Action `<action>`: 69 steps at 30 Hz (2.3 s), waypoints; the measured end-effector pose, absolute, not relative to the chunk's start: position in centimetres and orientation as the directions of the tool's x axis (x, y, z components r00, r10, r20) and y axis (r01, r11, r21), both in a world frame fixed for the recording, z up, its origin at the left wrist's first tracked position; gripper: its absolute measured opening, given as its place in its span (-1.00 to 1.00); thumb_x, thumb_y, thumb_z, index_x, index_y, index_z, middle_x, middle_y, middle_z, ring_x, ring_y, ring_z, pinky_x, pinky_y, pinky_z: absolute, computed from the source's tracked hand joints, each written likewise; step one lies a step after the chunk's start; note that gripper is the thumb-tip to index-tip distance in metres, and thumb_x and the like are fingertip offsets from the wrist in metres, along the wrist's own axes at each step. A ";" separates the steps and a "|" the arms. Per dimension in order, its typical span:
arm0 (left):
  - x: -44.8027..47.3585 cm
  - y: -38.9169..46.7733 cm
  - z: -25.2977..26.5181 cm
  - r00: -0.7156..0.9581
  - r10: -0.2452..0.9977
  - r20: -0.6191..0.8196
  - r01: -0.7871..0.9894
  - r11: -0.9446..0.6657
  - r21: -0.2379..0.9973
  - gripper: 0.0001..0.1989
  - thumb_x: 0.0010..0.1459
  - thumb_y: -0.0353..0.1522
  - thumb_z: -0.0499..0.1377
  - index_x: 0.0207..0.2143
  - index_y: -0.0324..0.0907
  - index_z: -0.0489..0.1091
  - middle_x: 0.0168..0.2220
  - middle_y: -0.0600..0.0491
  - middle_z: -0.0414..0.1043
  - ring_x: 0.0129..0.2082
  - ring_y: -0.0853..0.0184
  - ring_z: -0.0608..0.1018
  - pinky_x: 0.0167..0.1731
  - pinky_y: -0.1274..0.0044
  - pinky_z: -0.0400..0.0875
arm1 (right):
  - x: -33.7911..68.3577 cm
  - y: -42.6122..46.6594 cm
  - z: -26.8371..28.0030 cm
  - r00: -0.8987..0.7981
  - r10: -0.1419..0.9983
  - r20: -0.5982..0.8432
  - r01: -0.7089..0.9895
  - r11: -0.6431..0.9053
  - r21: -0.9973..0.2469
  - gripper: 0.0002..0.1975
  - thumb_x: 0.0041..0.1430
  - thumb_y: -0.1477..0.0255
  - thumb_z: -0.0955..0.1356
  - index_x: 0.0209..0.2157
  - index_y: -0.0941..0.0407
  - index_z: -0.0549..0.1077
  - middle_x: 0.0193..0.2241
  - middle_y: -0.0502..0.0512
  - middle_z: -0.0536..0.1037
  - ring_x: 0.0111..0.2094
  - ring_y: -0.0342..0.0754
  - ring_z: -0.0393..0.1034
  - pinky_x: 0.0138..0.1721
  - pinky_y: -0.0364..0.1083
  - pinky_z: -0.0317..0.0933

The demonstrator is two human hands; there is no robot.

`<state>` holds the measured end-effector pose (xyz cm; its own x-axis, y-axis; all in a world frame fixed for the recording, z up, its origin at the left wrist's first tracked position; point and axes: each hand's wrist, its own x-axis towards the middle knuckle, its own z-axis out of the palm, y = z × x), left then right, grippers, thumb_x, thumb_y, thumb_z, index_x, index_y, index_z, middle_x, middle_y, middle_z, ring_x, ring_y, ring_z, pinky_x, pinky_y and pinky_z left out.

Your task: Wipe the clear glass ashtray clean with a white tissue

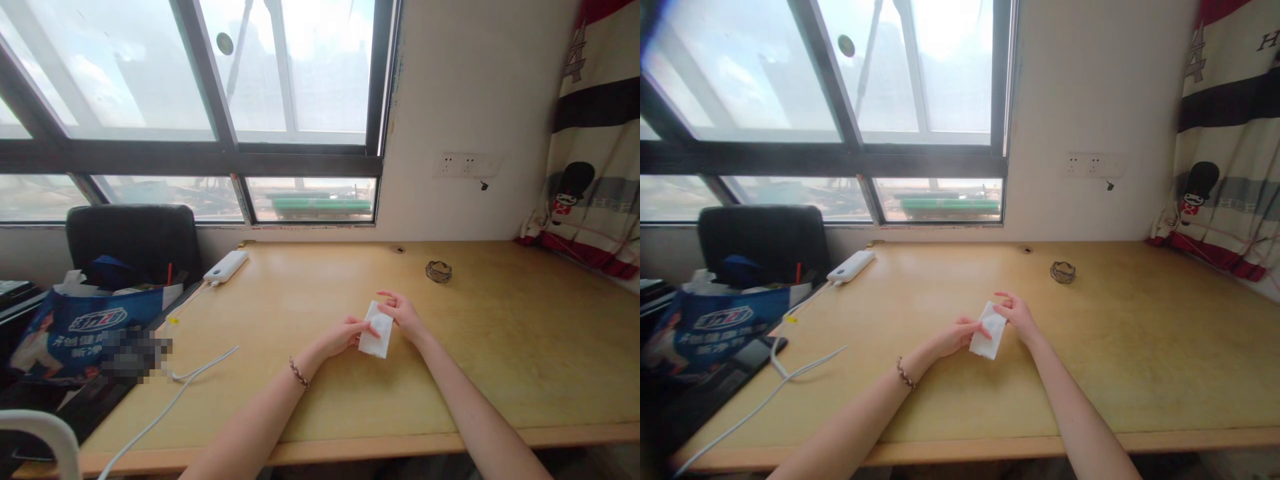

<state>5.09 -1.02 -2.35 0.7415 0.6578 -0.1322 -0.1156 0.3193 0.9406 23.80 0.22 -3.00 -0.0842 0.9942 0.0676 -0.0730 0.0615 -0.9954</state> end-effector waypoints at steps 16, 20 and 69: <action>5.4 0.5 -2.6 0.303 0.951 0.060 -0.190 -0.001 0.982 -0.72 -0.19 -0.28 0.25 -0.40 -0.31 0.48 -0.38 -0.06 0.48 -0.35 0.28 0.48 -0.25 0.46 0.34 | 24.1 0.0 -1.5 -0.144 0.990 -0.010 -0.476 -0.078 -0.876 -0.47 0.03 0.13 0.24 0.03 0.01 0.12 -0.15 0.17 0.40 -0.20 -0.03 0.36 -0.09 0.01 0.13; 5.2 0.8 -2.5 0.232 0.963 0.135 -0.121 -0.109 0.987 -0.73 -0.20 -0.31 0.26 -0.39 -0.27 0.48 -0.39 -0.03 0.49 -0.35 0.27 0.47 -0.26 0.48 0.32 | 23.7 -1.2 -0.2 -0.450 0.892 -0.027 -0.454 -0.254 -0.854 -0.36 0.05 0.01 0.11 0.12 -0.01 -0.03 -0.05 0.23 0.33 -0.09 0.03 0.29 -0.01 0.11 0.00; 4.7 1.1 -3.3 0.254 0.967 0.008 -0.192 0.043 0.981 -0.79 -0.18 -0.42 -0.03 -0.51 -0.31 0.37 -0.54 0.00 0.42 -0.53 0.38 0.47 -0.45 0.55 0.34 | 24.7 1.2 -3.2 0.073 0.997 -0.041 -0.322 -0.015 -0.947 -0.57 -0.14 0.29 0.39 -0.16 0.09 0.38 -0.20 0.08 0.46 -0.19 -0.03 0.33 -0.16 -0.05 0.18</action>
